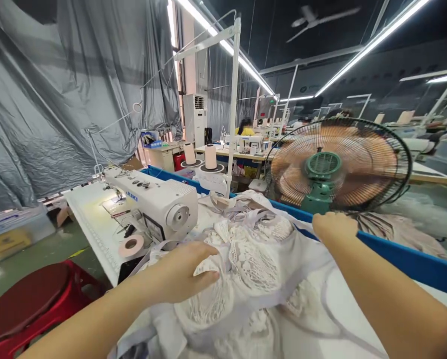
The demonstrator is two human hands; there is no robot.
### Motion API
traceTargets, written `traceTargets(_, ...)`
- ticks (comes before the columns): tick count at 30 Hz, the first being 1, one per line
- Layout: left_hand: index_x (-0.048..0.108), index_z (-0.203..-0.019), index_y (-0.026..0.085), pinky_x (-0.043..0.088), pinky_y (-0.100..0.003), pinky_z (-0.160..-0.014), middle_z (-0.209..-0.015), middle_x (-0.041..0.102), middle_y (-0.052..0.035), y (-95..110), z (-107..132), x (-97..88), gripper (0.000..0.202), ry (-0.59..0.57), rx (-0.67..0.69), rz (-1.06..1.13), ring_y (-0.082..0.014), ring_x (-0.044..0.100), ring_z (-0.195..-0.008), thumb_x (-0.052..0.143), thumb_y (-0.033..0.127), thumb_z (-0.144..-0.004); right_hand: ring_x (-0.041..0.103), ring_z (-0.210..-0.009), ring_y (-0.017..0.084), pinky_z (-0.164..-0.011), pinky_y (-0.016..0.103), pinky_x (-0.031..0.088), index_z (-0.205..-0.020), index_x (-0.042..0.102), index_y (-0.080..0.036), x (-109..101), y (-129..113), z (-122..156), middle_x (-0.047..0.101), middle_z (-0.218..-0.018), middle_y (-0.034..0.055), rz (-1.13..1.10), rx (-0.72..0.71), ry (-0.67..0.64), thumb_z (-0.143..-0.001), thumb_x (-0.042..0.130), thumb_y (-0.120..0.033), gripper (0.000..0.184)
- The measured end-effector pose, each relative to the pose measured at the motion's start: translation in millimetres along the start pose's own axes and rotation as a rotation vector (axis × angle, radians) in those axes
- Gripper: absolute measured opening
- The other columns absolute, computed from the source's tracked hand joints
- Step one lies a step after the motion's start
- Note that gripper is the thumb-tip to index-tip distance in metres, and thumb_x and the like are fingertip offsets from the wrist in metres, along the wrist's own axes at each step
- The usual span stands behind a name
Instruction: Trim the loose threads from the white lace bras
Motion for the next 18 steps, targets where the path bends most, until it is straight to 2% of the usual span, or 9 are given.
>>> traceTargets(3,0.057,-0.115,0.021,0.043,-0.036,-0.087,-0.117,0.061,-0.0089,-6.2,13.2,5.2,0.037,-0.09,-0.018,-0.096,-0.0268,0.057,-0.106,0.05,0.037,-0.083,0.057,-0.099,0.02,-0.083,0.042,0.048,-0.114,0.054,-0.017,-16.0,-13.3,21.2,0.056,-0.117,0.0076,0.046,0.006,-0.06,-0.089,0.052,-0.032,0.03)
traceTargets(5,0.058,-0.111,0.021,0.044,-0.034,-0.085,-0.112,0.063,-0.0087,-9.4,17.5,15.1,0.033,-0.094,-0.029,-0.165,-0.0264,0.058,-0.102,0.049,0.036,-0.083,0.056,-0.1,0.021,-0.084,0.043,0.047,-0.114,0.054,-0.017,-26.7,-26.2,43.1,0.056,-0.118,0.0076,0.043,-0.05,-0.067,-0.088,0.054,-0.033,0.031)
traceTargets(7,0.059,-0.108,0.022,0.044,-0.033,-0.083,-0.108,0.064,-0.0083,-9.6,20.0,32.2,0.03,-0.113,-0.021,-0.238,-0.0251,0.059,-0.099,0.047,0.036,-0.085,0.056,-0.101,0.021,-0.085,0.044,0.047,-0.114,0.054,-0.017,-34.4,-37.1,75.1,0.055,-0.119,0.0076,0.015,-0.127,-0.066,-0.087,0.054,-0.034,0.031)
traceTargets(10,0.059,-0.105,0.02,0.042,-0.034,-0.085,-0.104,0.064,-0.0095,-5.1,21.5,69.2,0.028,-0.146,-0.007,-0.377,-0.0259,0.057,-0.1,0.05,0.036,-0.084,0.057,-0.101,0.021,-0.085,0.044,0.047,-0.108,0.058,-0.016,-36.2,-43.1,144.8,0.059,-0.113,0.0074,-0.076,-0.279,-0.08,-0.088,0.053,-0.033,0.027)
traceTargets(12,0.058,-0.107,0.018,0.04,-0.037,-0.09,-0.106,0.062,-0.0115,-1.4,21.8,96.0,0.034,-0.152,0.006,-0.415,-0.0283,0.054,-0.105,0.058,0.036,-0.078,0.056,-0.104,0.024,-0.085,0.042,0.048,-0.103,0.063,-0.017,-29.6,-38.3,202.0,0.062,-0.112,0.0095,-0.164,-0.402,-0.089,-0.087,0.05,-0.026,0.022)
traceTargets(14,0.056,-0.109,0.014,0.04,-0.04,-0.089,-0.108,0.061,-0.0148,0.9,22.2,117.7,0.036,-0.12,-0.022,-0.453,-0.0306,0.052,-0.107,0.059,0.03,-0.077,0.055,-0.11,0.022,-0.091,0.036,0.046,-0.104,0.065,-0.021,-16.7,-26.5,259.8,0.061,-0.117,0.0079,-0.241,-0.506,-0.095,-0.086,0.048,-0.025,0.025)
traceTargets(16,0.058,-0.105,0.013,0.042,-0.039,-0.084,-0.106,0.061,-0.0156,2.2,23.3,129.7,0.028,-0.074,-0.063,-0.466,-0.0298,0.054,-0.103,0.056,0.023,-0.078,0.057,-0.109,0.022,-0.091,0.035,0.048,-0.103,0.067,-0.024,1.7,-8.2,310.6,0.062,-0.118,0.007,-0.299,-0.55,-0.104,-0.085,0.047,-0.029,0.027)
traceTargets(18,0.06,-0.097,0.014,0.044,-0.037,-0.08,-0.099,0.063,-0.0136,4.4,26.1,128.8,0.021,-0.023,-0.085,-0.452,-0.027,0.058,-0.095,0.054,0.018,-0.077,0.061,-0.103,0.023,-0.085,0.038,0.052,-0.097,0.069,-0.027,22.8,15.4,350.3,0.063,-0.117,0.0066,-0.461,-0.553,-0.059,-0.085,0.044,-0.034,0.028)
Point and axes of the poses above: each hand's wrist, its own z-axis away from the middle knuckle, its own x-axis out of the palm, y = z × x, the point moved 1 cm from there along -z, towards the middle knuckle
